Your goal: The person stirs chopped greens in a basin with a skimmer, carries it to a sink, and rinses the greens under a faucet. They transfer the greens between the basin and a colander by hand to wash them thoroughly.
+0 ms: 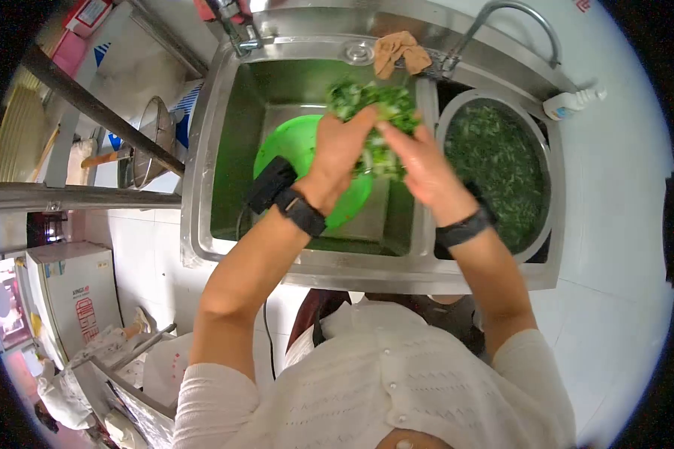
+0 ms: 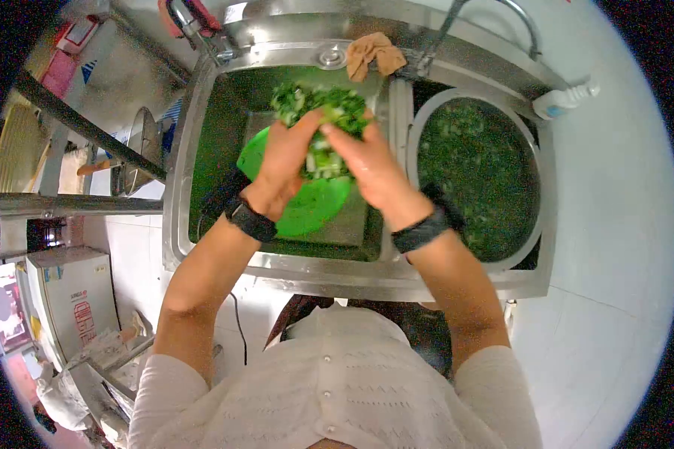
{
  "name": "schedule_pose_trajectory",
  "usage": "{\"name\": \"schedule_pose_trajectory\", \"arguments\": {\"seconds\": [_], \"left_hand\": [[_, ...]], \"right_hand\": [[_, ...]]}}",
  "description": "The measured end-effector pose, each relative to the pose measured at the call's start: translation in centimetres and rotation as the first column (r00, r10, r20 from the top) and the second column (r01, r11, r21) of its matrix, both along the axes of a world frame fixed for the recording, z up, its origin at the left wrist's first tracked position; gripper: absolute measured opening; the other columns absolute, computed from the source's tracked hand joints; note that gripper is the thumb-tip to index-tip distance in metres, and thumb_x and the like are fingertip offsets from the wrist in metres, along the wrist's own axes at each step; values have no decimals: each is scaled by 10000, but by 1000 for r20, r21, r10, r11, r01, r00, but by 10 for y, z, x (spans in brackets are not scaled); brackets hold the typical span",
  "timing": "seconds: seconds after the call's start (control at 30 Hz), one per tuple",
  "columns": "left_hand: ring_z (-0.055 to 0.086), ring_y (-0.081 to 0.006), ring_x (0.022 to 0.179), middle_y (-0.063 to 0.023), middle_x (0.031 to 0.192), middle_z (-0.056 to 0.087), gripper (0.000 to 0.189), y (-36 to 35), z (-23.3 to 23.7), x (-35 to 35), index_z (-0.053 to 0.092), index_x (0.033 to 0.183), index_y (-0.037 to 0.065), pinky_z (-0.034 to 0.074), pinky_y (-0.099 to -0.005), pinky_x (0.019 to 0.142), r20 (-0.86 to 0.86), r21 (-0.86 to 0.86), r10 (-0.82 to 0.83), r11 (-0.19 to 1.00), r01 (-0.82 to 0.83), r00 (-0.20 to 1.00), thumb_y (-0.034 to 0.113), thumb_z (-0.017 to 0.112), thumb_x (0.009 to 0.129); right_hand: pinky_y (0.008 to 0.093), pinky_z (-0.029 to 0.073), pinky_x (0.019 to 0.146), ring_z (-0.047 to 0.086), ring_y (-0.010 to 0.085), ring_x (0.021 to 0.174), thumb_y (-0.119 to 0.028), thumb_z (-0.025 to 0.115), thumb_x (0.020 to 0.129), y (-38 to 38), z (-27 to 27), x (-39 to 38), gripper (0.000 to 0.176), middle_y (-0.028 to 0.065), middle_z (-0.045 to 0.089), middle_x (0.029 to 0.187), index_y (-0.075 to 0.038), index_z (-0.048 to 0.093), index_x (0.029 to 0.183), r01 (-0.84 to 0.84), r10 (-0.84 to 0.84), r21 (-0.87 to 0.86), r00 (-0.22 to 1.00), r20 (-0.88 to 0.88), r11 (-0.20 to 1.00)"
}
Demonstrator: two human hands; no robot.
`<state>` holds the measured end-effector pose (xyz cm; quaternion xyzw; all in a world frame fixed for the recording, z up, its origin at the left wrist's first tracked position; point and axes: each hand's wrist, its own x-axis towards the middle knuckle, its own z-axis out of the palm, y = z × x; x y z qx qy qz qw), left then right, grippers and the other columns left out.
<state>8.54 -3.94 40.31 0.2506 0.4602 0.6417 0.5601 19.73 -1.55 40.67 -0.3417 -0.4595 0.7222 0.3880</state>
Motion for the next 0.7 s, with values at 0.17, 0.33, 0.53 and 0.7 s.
{"name": "schedule_pose_trajectory", "arguments": {"seconds": [0.17,0.33,0.53,0.7], "left_hand": [[507,-226,952,-183,1083,494,544,9,-172,-94,459,1102,-65,438,-331,721,-288,-534,-324,835,130,901,372,515,784],[515,-320,948,-246,1066,499,540,-14,-292,-110,474,1076,-70,424,-408,756,-645,-657,-716,698,284,267,397,452,805],[552,-363,681,-208,760,564,310,-27,-113,-121,573,758,23,435,-462,637,-910,-332,-391,886,323,140,259,384,828],[557,-294,614,-126,649,553,116,-45,-101,-107,565,698,67,453,-398,525,-950,259,266,964,-64,164,157,498,721]], "right_hand": [[443,332,899,312,302,1167,-374,593,748,11,-154,-77,806,158,229,1323,-102,104,1328,-34,182,-285,838,514,958],[394,328,926,234,300,1220,-401,572,746,14,-234,-86,898,210,64,1361,8,5,1310,-395,420,-262,393,818,880],[389,408,588,540,320,626,-387,430,832,-1,-138,-106,433,198,550,668,39,511,846,-107,-100,311,807,582,944],[321,419,607,494,200,670,-200,417,864,-24,-134,-114,246,152,518,747,26,479,939,53,-291,621,912,290,782]]}}
